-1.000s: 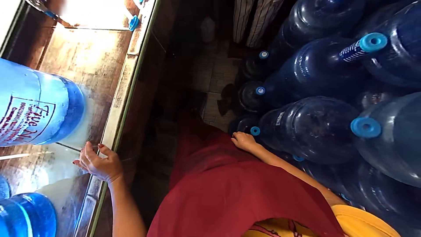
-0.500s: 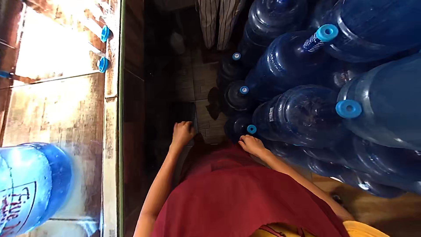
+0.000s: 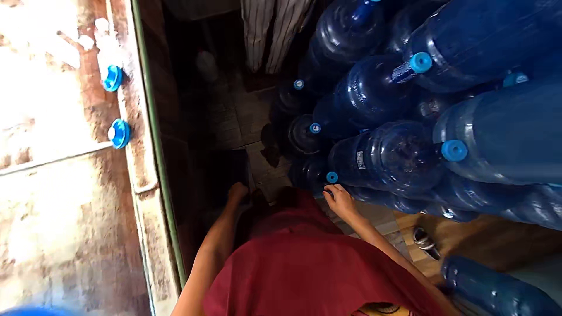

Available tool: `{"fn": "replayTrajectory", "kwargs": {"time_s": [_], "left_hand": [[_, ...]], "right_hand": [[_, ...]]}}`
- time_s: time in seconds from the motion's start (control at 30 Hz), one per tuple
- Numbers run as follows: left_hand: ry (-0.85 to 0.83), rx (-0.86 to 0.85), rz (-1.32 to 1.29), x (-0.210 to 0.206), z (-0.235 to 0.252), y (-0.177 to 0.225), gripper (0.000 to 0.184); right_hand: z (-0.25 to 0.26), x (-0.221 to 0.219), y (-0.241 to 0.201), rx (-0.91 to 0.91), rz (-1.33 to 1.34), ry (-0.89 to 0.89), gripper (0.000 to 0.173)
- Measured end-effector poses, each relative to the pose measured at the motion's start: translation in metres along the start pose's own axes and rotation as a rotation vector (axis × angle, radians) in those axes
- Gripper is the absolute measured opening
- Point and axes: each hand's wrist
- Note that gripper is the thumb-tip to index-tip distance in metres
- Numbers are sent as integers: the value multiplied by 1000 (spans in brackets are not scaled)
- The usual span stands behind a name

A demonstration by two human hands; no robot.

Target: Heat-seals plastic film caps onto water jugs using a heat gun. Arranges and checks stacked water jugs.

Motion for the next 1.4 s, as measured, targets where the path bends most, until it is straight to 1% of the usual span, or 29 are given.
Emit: {"fn": "replayTrajectory", "kwargs": {"time_s": [0.07,0.1,0.23,0.3,0.37,0.43,0.47,0.57,0.63,0.7,0.77,0.83,0.93,1.03,1.1,1.13,1.23,1.4], "left_hand": [[-14,-65,5,-1,11,16,44],[-21,-100,24,0,16,29,43],[-43,-202,130,10,35,76,41],[-47,-234,188,21,41,98,39],[-32,-274,243,34,46,127,39],[-11,-296,330,52,55,154,40],[0,-299,365,60,59,169,40],[43,-381,406,81,72,220,40],[59,-488,404,86,70,262,41],[53,-613,419,83,58,302,39],[-19,-705,465,73,49,328,38],[-142,-758,521,59,44,347,41],[-298,-816,625,40,36,370,42],[-405,-857,759,32,25,391,41],[-453,-896,827,33,22,406,41],[-472,-923,843,35,22,412,41],[-534,-981,881,43,25,431,42],[-622,-1021,915,64,46,447,41]], "right_hand": [[-4,11,-4,22,94,124,38],[-3,18,-5,53,136,217,37],[12,51,-13,226,245,654,35],[26,71,-15,312,251,888,34],[43,99,-10,357,221,1125,34],[59,119,0,338,204,1337,35],[66,126,8,306,211,1415,36],[82,139,35,183,278,1569,40],[91,140,53,91,327,1608,44],[96,136,67,4,382,1620,46],[95,127,75,-70,403,1624,48],[93,123,80,-116,381,1654,50],[89,121,83,-177,383,1705,54],[83,119,81,-277,460,1704,68],[84,115,80,-364,531,1674,78],[84,113,79,-394,566,1665,80],[91,112,74,-460,643,1662,81],[105,112,72,-580,670,1543,89]]}}
Point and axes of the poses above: each hand's wrist, its own z-axis towards the middle knuckle, its own x-axis out of the back of the hand, y = z × x, and after that the axes turned 6 degrees about -x, right-handed
